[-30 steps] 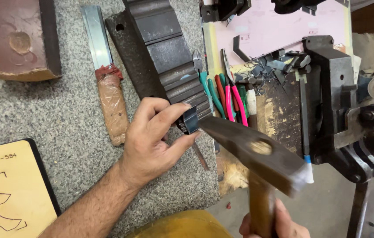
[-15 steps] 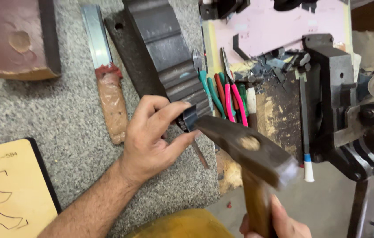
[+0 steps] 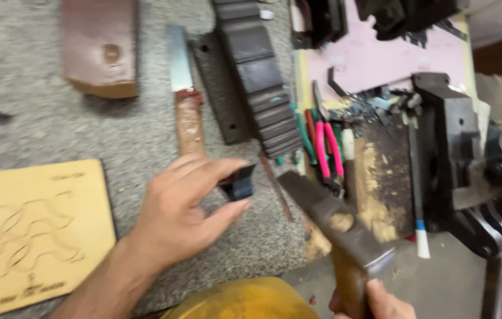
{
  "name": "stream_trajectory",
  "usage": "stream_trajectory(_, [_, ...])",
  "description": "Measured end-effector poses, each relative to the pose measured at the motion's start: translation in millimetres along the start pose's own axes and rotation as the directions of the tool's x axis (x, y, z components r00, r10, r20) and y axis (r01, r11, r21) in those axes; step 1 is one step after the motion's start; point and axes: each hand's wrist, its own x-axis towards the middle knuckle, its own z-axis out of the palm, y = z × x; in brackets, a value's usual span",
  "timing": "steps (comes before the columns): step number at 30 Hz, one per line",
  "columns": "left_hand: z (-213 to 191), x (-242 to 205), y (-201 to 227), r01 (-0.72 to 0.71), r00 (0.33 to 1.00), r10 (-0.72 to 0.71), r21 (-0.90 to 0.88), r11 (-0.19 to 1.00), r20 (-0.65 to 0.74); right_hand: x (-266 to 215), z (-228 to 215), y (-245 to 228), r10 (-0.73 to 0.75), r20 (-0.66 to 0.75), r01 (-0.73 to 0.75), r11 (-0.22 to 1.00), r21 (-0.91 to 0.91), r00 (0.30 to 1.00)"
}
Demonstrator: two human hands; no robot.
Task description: The person hammers a small metal piece on a stepped metal block to shape it, then repeatedly checks its fit against a template on a wooden board. The person also uses a manual press to bend the metal piece. The process involves alternating between shaping and checking the fit.
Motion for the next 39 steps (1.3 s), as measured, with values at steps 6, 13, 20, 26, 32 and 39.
stream_trajectory(6, [-99, -73, 16, 0.204, 0.957, -0.279, 0.503, 0.840, 0.078, 37, 51, 14, -0.741, 0.254, 0.780, 0.552, -0.295, 0.621])
stream_trajectory(13, [-140, -147, 7, 0.320, 0.858, -0.514, 0.779, 0.538, 0.002, 60, 106, -50, -0.621, 0.307, 0.673, 0.522, -0.524, 0.721])
stream_trajectory(20, [-171, -183, -1, 0.271, 0.956, -0.277, 0.643, 0.717, -0.093, 57, 135, -104, -0.761, 0.146, 0.746, 0.546, -0.380, 0.631])
stream_trajectory(26, [-178, -183, -31, 0.114, 0.987, -0.157, 0.549, 0.828, 0.032, 37, 196, -116, -0.659, 0.316, 0.703, 0.710, -0.035, 0.682])
stream_trajectory(32, [-226, -182, -52, 0.038, 0.984, -0.113, 0.466, 0.884, 0.135, 36, 228, -115, -0.613, 0.146, 0.621, 0.784, -0.015, 0.777])
stream_trajectory(39, [-240, -172, -63, -0.081, 0.958, -0.032, 0.374, 0.924, 0.286, 30, 240, -117, -0.614, 0.061, 0.615, 0.771, -0.166, 0.787])
